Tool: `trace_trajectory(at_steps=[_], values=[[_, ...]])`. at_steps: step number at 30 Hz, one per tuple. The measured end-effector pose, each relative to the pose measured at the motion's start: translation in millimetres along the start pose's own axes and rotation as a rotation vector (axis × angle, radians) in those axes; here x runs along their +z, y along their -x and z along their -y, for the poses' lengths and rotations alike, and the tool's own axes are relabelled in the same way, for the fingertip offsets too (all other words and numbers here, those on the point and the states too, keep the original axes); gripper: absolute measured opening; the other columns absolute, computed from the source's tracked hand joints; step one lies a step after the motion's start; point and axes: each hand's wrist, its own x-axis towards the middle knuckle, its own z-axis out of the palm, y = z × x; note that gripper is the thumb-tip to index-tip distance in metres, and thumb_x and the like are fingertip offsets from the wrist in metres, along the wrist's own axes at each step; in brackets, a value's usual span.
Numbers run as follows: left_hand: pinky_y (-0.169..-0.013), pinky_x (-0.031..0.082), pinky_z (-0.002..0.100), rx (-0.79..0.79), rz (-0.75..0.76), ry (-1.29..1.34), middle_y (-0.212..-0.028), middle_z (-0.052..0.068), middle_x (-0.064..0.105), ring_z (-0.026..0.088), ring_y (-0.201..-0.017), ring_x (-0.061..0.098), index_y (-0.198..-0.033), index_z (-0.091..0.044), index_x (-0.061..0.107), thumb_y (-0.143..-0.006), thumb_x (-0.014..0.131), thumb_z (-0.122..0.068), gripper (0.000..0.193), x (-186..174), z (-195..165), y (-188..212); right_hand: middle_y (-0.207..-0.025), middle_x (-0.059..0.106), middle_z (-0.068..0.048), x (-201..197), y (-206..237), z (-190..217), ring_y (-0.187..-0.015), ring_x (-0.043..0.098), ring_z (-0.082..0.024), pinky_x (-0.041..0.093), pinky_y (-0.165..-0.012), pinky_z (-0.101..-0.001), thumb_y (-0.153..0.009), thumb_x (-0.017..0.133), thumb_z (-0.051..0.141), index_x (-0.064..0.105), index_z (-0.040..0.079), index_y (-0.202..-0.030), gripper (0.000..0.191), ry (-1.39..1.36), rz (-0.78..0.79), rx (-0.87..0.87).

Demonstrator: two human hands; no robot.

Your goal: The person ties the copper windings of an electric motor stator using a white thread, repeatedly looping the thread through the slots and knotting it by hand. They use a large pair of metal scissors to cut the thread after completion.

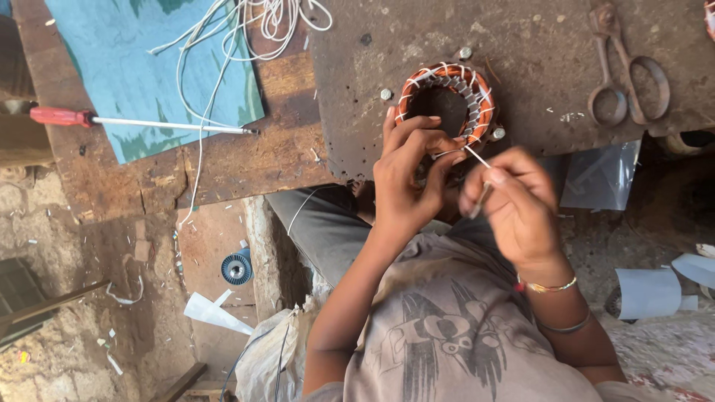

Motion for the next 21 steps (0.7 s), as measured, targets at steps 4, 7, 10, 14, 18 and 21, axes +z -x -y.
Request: trace_trajectory(at_steps=[4,7,10,14,18,21], values=[[-0.129,0.029,0.054,0.038,-0.013,-0.008,-0.096,0.002,0.075,0.026,-0.116,0.066,-0.096,-0.006,0.067,-0.083,0.076,0.005,0.019,0.6,2.0,0.1,-0.069,0.039,0.006,-1.4,2.4,6.0,-0.054,0.032,-0.003,0.028,-0.049,-0.0214,-0.103,0.053,0.005,0.062,-0.002,-0.111,0.014,-0.241,-0.110,0.317],[-0.130,0.030,0.055,0.036,-0.012,-0.053,-0.091,0.004,0.071,0.025,-0.103,0.066,-0.098,-0.003,0.068,-0.077,0.069,0.011,0.025,1.5,2.7,1.9,-0.063,0.031,0.008,11.1,4.4,10.5,-0.050,0.024,-0.003,0.024,-0.047,-0.0225,-0.102,0.053,0.004,0.063,-0.006,-0.110,0.016,-0.371,-0.105,0.310],[-0.124,0.037,0.051,0.026,-0.052,-0.047,-0.088,0.002,0.071,0.023,-0.093,0.065,-0.100,-0.002,0.068,-0.074,0.065,0.014,0.031,4.5,1.9,2.7,-0.061,0.030,0.008,32.9,12.0,6.4,-0.049,0.025,-0.004,0.024,-0.047,-0.0245,-0.099,0.055,0.001,0.063,-0.003,-0.109,0.013,-0.368,-0.115,0.290],[-0.129,0.032,0.058,0.104,-0.074,-0.100,-0.089,0.004,0.069,0.024,-0.097,0.067,-0.097,-0.003,0.069,-0.072,0.065,0.014,0.030,7.8,1.2,4.3,-0.063,0.034,0.006,41.1,12.6,12.2,-0.049,0.026,-0.004,0.023,-0.046,-0.0245,-0.097,0.055,0.001,0.064,-0.005,-0.110,0.016,-0.244,-0.128,0.157],[-0.126,0.032,0.057,0.266,-0.076,-0.278,-0.095,0.003,0.070,0.027,-0.111,0.066,-0.106,-0.003,0.071,-0.085,0.075,0.004,0.023,10.6,0.1,20.6,-0.062,0.037,0.008,29.7,0.9,24.5,-0.052,0.029,-0.003,0.025,-0.049,-0.0234,-0.102,0.057,0.005,0.068,-0.008,-0.113,0.021,-0.221,-0.100,0.079],[-0.121,0.036,0.057,0.340,-0.030,-0.347,-0.095,0.007,0.069,0.028,-0.112,0.067,-0.104,-0.002,0.071,-0.086,0.078,-0.002,0.020,5.4,-4.1,41.7,-0.067,0.047,0.007,29.2,-4.6,22.3,-0.057,0.034,0.000,0.027,-0.051,-0.0215,-0.102,0.059,0.004,0.068,-0.007,-0.115,0.019,0.084,-0.055,-0.004]])
